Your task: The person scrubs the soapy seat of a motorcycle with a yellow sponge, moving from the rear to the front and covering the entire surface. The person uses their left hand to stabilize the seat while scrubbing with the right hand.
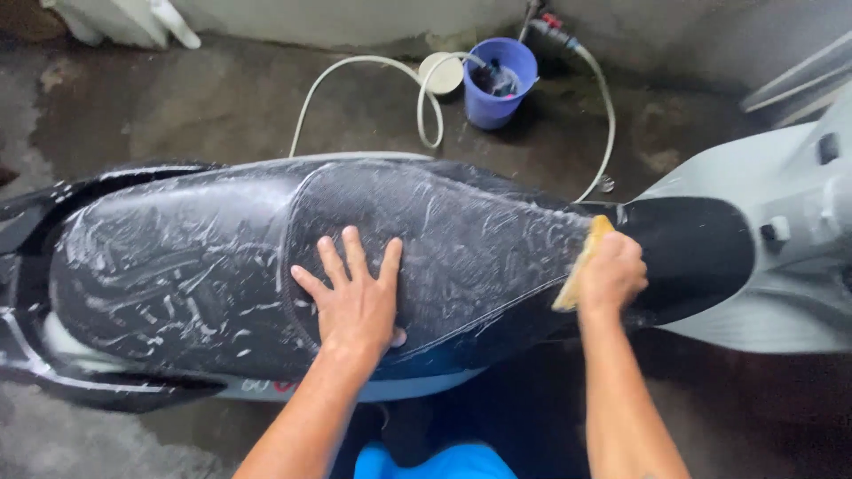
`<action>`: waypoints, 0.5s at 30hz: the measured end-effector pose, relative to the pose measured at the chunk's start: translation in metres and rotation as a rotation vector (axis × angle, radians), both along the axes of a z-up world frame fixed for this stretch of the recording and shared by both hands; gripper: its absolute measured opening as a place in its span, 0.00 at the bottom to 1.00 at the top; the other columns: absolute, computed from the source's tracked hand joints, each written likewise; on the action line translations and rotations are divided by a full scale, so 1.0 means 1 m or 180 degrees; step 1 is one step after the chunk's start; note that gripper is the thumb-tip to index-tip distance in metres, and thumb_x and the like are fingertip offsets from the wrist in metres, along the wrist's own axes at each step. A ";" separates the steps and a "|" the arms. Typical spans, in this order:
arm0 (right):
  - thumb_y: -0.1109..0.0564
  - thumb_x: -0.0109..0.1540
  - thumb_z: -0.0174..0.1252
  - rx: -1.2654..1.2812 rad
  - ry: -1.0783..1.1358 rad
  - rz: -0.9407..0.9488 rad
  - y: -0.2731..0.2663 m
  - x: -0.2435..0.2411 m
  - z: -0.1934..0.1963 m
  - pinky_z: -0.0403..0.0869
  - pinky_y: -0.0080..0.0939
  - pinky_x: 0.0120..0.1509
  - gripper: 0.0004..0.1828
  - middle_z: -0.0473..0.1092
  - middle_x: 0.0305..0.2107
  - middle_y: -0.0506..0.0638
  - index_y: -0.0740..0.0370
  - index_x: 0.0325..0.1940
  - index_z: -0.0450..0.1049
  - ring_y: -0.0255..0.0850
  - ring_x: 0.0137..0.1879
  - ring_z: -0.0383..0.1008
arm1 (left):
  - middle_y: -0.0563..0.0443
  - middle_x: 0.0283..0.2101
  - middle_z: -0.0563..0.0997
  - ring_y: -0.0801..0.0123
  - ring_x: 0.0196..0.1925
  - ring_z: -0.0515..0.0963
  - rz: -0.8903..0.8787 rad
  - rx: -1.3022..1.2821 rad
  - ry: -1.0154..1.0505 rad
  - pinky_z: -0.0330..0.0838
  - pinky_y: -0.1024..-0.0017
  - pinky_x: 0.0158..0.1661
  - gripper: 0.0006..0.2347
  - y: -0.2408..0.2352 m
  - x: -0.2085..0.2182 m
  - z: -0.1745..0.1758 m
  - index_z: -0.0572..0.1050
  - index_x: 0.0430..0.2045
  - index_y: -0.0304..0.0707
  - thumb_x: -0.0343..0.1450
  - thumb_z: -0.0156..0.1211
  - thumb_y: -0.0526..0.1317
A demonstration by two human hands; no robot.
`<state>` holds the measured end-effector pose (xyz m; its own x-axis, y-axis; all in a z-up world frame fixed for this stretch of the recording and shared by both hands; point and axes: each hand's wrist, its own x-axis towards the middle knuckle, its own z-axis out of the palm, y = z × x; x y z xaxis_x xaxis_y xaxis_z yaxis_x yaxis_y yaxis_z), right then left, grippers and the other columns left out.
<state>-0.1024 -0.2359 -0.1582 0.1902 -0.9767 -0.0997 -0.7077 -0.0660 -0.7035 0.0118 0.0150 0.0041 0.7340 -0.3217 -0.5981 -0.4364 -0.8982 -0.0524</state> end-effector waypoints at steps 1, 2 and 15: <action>0.47 0.61 0.42 -0.1606 -0.0016 0.0754 0.012 0.000 0.002 0.62 0.49 0.46 0.18 0.68 0.36 0.57 0.60 0.44 0.69 0.54 0.45 0.67 | 0.30 0.65 0.36 0.33 0.65 0.34 -0.0093 0.0033 -0.0015 0.29 0.26 0.50 0.52 -0.002 0.000 -0.001 0.41 0.62 0.59 0.48 0.77 0.43; 0.57 0.64 0.45 -0.3179 -0.0028 0.1505 0.029 0.003 0.002 0.62 0.53 0.41 0.14 0.64 0.38 0.64 0.70 0.48 0.65 0.59 0.44 0.64 | 0.30 0.65 0.37 0.33 0.65 0.35 -0.0183 0.0101 -0.0040 0.32 0.28 0.51 0.53 0.000 0.001 -0.002 0.38 0.62 0.60 0.48 0.77 0.44; 0.47 0.57 0.50 -0.3474 0.0067 0.2414 0.060 0.060 0.044 0.61 0.52 0.56 0.19 0.65 0.45 0.60 0.58 0.48 0.69 0.55 0.51 0.64 | 0.44 0.67 0.35 0.41 0.67 0.36 -0.0878 0.0133 0.0049 0.34 0.29 0.53 0.35 -0.015 0.026 0.003 0.35 0.61 0.66 0.67 0.48 0.33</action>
